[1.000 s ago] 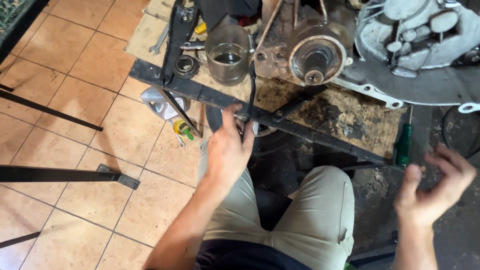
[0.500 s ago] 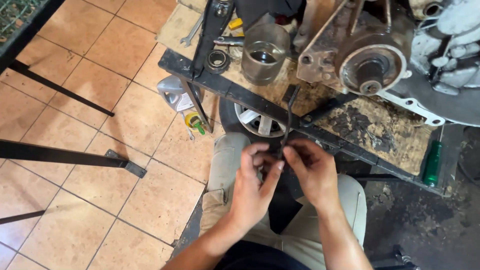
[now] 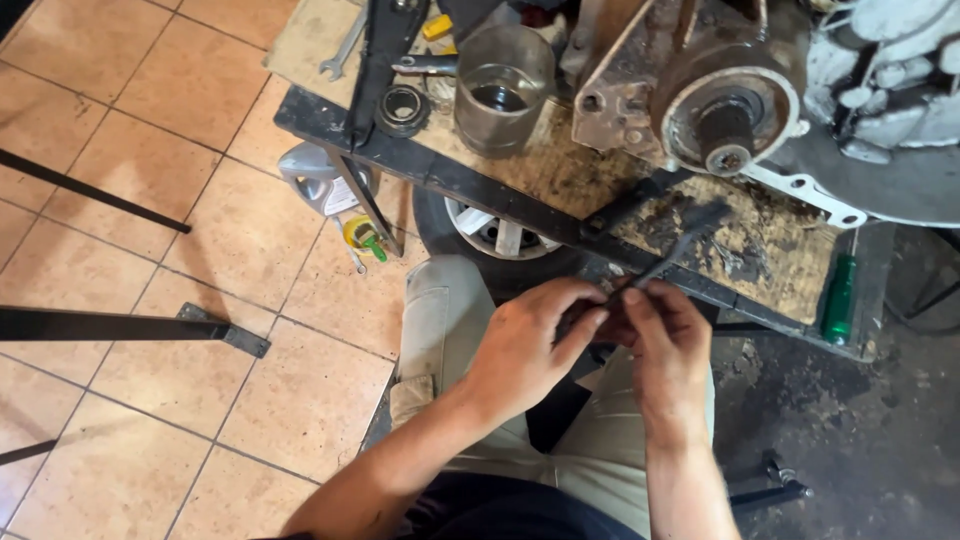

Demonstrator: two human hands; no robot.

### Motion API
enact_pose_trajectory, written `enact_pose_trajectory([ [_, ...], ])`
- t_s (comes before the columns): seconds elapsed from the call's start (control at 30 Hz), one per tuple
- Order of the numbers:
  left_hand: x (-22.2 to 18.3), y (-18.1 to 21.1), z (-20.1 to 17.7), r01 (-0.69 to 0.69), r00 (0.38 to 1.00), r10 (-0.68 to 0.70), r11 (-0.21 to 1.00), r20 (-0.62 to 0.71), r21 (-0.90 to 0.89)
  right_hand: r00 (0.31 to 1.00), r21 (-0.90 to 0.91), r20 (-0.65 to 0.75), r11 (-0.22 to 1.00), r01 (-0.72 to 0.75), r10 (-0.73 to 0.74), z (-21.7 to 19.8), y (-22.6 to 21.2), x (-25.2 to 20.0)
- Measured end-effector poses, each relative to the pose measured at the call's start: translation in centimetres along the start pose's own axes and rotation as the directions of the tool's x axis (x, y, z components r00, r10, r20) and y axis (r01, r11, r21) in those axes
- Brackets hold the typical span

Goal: Cleaning and scraping grime and old gasket material from a transmission casing using a rag, scraper, and screwdriver.

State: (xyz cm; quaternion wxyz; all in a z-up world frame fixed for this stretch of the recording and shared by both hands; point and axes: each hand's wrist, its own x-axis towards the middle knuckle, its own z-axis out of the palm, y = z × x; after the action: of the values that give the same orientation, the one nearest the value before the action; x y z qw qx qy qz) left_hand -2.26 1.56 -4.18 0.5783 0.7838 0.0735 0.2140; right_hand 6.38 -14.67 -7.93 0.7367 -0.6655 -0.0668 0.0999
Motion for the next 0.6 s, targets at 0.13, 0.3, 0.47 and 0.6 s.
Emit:
enact_pose_trajectory([
  [0.13, 2.6, 1.0, 0.1, -0.25, 0.955, 0.259, 0.965, -0.141, 0.082, 0.986, 0.05, -0.092, 0.988, 0.144, -0.139, -2.3, -0.5, -0.6],
  [0.3, 6.9, -0.1, -3.7, -0.319, 0.803, 0.436, 0.891, -0.406, 0.324, 0.984, -0.24, -0.061, 0.959, 0.147, -0.166, -3.0, -3.9, -3.6],
  [0.47, 11.9, -5.4, -7.1, -0.13, 0.804, 0.351, 0.892, -0.48, 0.433, 0.961, -0.396, 0.02, 0.881, 0.26, -0.275, -4.4, -3.0, -4.4],
  [0.6, 16.0, -3.5, -11.3, -0.213, 0.834, 0.344, 0.922, -0.432, 0.324, 0.97, -0.501, -0.044, 0.845, 0.186, -0.24, -5.0, -2.9, -4.0],
])
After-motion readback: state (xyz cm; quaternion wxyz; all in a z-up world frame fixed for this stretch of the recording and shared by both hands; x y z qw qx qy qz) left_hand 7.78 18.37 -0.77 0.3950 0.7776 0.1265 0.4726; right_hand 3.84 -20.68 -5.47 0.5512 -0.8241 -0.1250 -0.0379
